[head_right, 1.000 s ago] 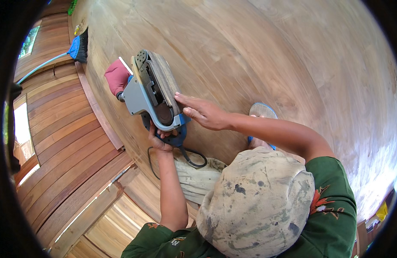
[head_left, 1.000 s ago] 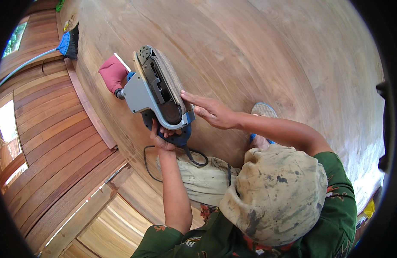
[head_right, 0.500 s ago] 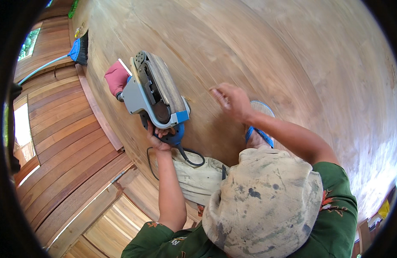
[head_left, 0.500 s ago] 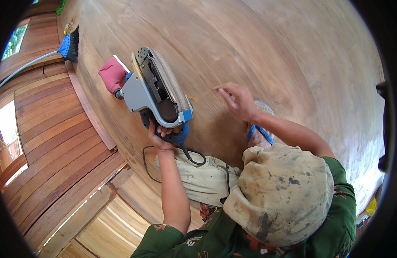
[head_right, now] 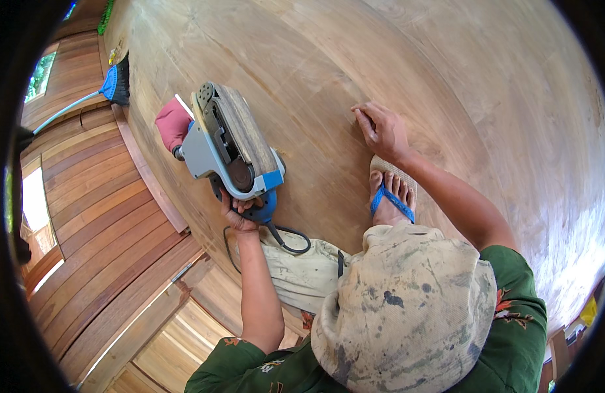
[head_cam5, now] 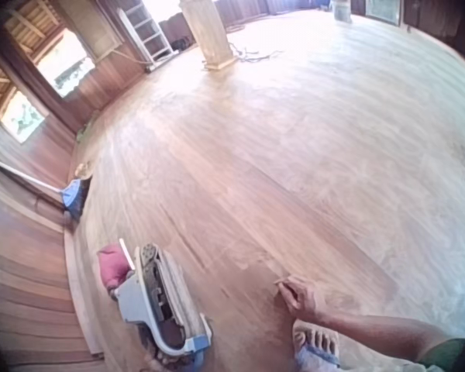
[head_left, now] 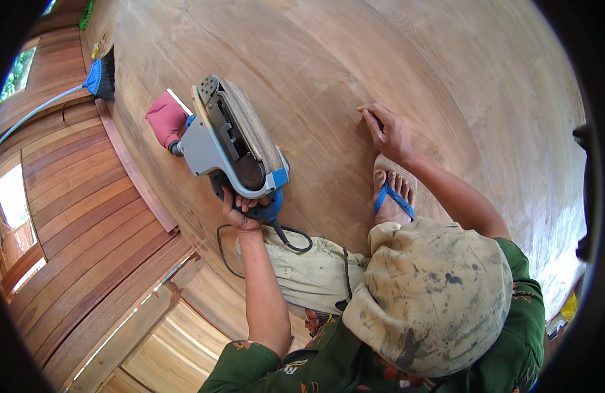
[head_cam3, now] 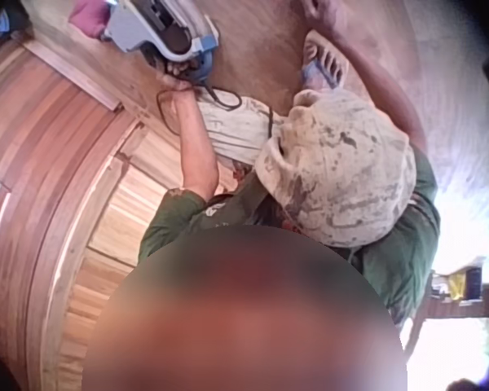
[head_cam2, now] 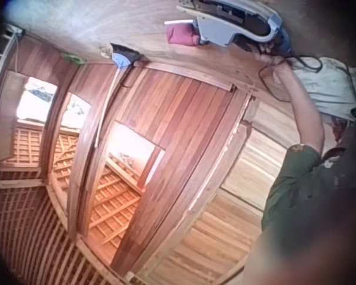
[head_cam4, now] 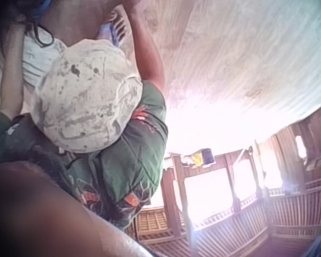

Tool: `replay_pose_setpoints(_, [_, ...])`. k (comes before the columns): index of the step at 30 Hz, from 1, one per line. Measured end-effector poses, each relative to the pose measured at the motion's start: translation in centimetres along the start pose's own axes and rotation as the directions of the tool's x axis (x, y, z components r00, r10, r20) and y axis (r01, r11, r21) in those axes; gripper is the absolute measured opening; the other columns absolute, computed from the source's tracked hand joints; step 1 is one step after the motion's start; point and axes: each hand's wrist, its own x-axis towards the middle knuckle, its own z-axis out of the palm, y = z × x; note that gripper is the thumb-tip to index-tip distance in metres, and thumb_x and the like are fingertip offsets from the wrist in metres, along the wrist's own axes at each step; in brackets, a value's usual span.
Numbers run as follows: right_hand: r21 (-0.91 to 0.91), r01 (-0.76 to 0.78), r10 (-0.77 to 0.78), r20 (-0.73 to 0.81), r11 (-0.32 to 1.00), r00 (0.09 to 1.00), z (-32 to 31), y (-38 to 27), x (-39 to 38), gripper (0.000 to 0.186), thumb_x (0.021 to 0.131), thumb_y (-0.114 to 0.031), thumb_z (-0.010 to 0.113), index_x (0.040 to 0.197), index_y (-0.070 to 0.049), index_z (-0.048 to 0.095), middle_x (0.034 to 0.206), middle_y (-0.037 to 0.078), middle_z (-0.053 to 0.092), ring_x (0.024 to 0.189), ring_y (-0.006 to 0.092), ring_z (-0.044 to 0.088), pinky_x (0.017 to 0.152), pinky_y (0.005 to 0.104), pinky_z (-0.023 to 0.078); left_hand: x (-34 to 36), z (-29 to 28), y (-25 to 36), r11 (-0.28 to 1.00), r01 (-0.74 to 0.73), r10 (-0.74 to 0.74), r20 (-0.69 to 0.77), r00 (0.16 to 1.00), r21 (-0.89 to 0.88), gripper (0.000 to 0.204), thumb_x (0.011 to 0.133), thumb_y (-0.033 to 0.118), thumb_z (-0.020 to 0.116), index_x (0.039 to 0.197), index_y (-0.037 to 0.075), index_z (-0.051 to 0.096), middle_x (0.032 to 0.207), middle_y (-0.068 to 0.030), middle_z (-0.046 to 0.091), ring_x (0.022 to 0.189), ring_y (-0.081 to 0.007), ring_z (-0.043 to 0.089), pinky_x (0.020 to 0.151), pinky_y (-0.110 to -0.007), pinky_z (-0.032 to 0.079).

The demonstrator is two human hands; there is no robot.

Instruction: The person uses an electric sander to smooth a wooden floor. They move the sander across the surface in overlapping passes, occasionally pausing to check the finish.

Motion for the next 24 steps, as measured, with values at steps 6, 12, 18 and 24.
replay_pose_setpoints(6, [-0.008,0.057,-0.057,-0.048,0.998,0.997,0.2,0.0,0.1,0.017,0.102,-0.017,0.063,0.105,-0.006,0.075,0.092,0.013,0.072,0.073,0.0304,0.068,0.066,0.0378,0.053,-0.1,-0.4,0.5,0.999,-0.026,0.027,-0.024,0.999,0.046,0.032,0.108,0.039,0.057,0.102,0.008,0.063,0.060,0.0085,0.045,0.047,-0.0043,0.042,0.050,-0.023,0.036])
replay_pose_setpoints(12, [0.008,0.045,-0.045,-0.039,0.999,0.998,0.2,-0.1,0.1,0.017,0.102,-0.018,0.062,0.105,-0.006,0.075,0.092,0.012,0.071,0.073,0.0300,0.067,0.066,0.0377,0.053,-0.3,0.5,0.3,1.000,-0.017,0.018,-0.064,0.998,0.020,0.031,0.108,0.038,0.058,0.097,0.009,0.062,0.060,0.0080,0.043,0.047,-0.0047,0.041,0.049,-0.023,0.037])
replay_pose_setpoints(18, [0.015,0.046,-0.046,-0.048,0.999,0.998,0.0,-0.2,0.4,0.017,0.101,-0.017,0.063,0.105,-0.006,0.075,0.092,0.013,0.071,0.074,0.0311,0.068,0.066,0.0379,0.053,-0.1,1.5,-0.1,1.000,-0.019,0.018,-0.105,0.994,-0.008,0.033,0.108,0.038,0.058,0.088,0.011,0.060,0.060,0.0075,0.041,0.047,-0.0049,0.040,0.048,-0.023,0.038])
replay_pose_setpoints(24, [0.004,0.002,-0.002,-0.019,1.000,1.000,-0.2,-0.5,0.1,0.016,0.100,-0.016,0.063,0.104,-0.005,0.074,0.090,0.013,0.070,0.074,0.0314,0.067,0.066,0.0381,0.052,-0.1,0.6,-0.1,1.000,-0.019,0.019,-0.038,0.999,0.000,0.030,0.108,0.038,0.057,0.105,0.009,0.064,0.061,0.0075,0.045,0.047,-0.0050,0.042,0.050,-0.023,0.037])
